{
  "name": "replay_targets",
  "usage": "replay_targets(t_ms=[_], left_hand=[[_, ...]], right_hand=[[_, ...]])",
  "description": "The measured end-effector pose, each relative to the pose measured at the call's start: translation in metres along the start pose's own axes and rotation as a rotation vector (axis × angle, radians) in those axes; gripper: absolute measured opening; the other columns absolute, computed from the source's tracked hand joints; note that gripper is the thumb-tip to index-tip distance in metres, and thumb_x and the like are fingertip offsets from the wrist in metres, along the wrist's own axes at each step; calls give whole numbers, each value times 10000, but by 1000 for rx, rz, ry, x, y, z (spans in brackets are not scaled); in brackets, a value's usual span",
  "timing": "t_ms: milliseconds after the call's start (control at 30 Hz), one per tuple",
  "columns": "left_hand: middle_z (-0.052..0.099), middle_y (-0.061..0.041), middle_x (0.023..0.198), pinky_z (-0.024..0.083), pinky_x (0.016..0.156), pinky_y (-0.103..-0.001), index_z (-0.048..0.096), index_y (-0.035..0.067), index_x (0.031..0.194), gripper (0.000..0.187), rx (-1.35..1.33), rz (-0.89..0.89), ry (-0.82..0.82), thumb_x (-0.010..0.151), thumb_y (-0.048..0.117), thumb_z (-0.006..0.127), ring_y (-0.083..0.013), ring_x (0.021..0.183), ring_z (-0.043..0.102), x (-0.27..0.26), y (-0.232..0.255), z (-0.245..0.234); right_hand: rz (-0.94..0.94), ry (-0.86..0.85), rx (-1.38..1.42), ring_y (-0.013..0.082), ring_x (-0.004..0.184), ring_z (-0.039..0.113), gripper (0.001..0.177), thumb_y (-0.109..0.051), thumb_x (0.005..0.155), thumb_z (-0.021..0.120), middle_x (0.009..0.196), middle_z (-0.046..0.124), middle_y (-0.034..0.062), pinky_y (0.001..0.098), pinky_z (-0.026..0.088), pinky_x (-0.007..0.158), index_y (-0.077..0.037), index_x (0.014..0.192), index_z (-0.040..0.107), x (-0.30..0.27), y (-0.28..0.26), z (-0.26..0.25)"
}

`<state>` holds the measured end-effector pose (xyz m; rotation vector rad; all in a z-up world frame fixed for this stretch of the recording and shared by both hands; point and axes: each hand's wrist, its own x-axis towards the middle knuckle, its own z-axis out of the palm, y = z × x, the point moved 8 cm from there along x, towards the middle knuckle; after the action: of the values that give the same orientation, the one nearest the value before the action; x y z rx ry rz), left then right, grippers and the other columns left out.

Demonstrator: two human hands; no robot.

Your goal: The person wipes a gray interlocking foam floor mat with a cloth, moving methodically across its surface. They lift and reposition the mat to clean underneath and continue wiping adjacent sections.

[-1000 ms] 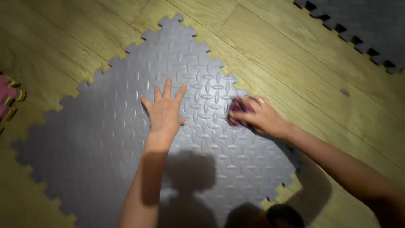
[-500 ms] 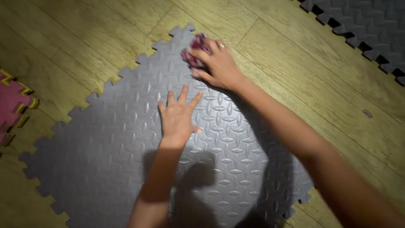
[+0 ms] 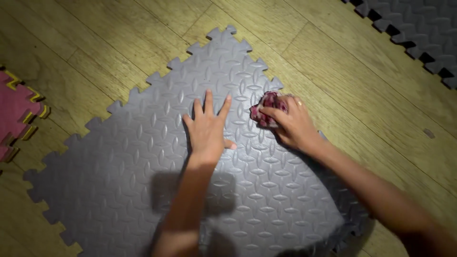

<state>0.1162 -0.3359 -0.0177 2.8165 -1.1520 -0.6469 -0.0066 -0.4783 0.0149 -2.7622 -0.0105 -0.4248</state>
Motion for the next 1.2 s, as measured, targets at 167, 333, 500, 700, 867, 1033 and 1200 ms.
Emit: replay_targets(t_ms=[167, 333, 500, 700, 867, 1033, 1200], left_hand=[[164, -106, 1648, 308, 1062, -660, 320, 405, 1536, 1287, -101, -25, -27, 439, 433, 993, -385, 1456, 237, 4, -1, 2], [149, -87, 1661, 295, 1096, -654, 316, 412, 1542, 1281, -130, -47, -63, 457, 402, 996, -381, 1480, 211, 4, -2, 5], [145, -82, 1666, 288, 1101, -655, 315, 421, 1537, 1282, -138, -42, -26, 458, 391, 1007, -374, 1486, 202, 7, -4, 1], [138, -68, 1666, 272, 1112, -664, 305, 435, 1539, 1295, -137, -68, -63, 455, 395, 1012, -364, 1490, 196, 5, -4, 6], [140, -60, 1667, 274, 1127, -653, 306, 444, 1542, 1308, -154, -75, -57, 446, 374, 1016, -358, 1498, 202, 6, -5, 11], [98, -94, 1692, 294, 1129, -639, 259, 339, 1590, 1425, -182, -125, 59, 379, 402, 1006, -311, 1527, 206, 0, -9, 1], [132, -154, 1656, 250, 1089, -729, 219, 181, 1594, 1376, -50, -315, -17, 498, 596, 939, -448, 1491, 165, -20, -19, 9]], right_hand=[[-85, 69, 51, 433, 1088, 542, 209, -96, 924, 719, 1197, 588, 205, 520, 441, 922, -122, 1123, 662, 102, 34, 57], [-13, 119, -65, 465, 1099, 517, 465, -1, 792, 656, 1255, 538, 228, 552, 438, 923, -145, 1234, 647, 216, 63, 100], [-106, 69, 52, 460, 1112, 531, 398, -59, 833, 692, 1269, 570, 236, 542, 448, 892, -131, 1224, 673, 171, 53, 69], [-26, -16, -15, 465, 1053, 534, 264, -51, 859, 705, 1149, 594, 234, 553, 437, 854, -109, 1115, 721, 104, 46, 48], [-14, 99, -98, 478, 1131, 504, 495, 56, 738, 658, 1258, 528, 249, 567, 435, 909, -105, 1206, 642, 195, 75, 91], [3, 142, -103, 487, 1130, 494, 499, 54, 721, 641, 1252, 532, 255, 579, 425, 932, -130, 1185, 646, 197, 57, 80], [-59, 33, 28, 457, 1114, 515, 287, -81, 841, 707, 1241, 553, 235, 556, 421, 879, -109, 1123, 658, 83, -25, 45]])
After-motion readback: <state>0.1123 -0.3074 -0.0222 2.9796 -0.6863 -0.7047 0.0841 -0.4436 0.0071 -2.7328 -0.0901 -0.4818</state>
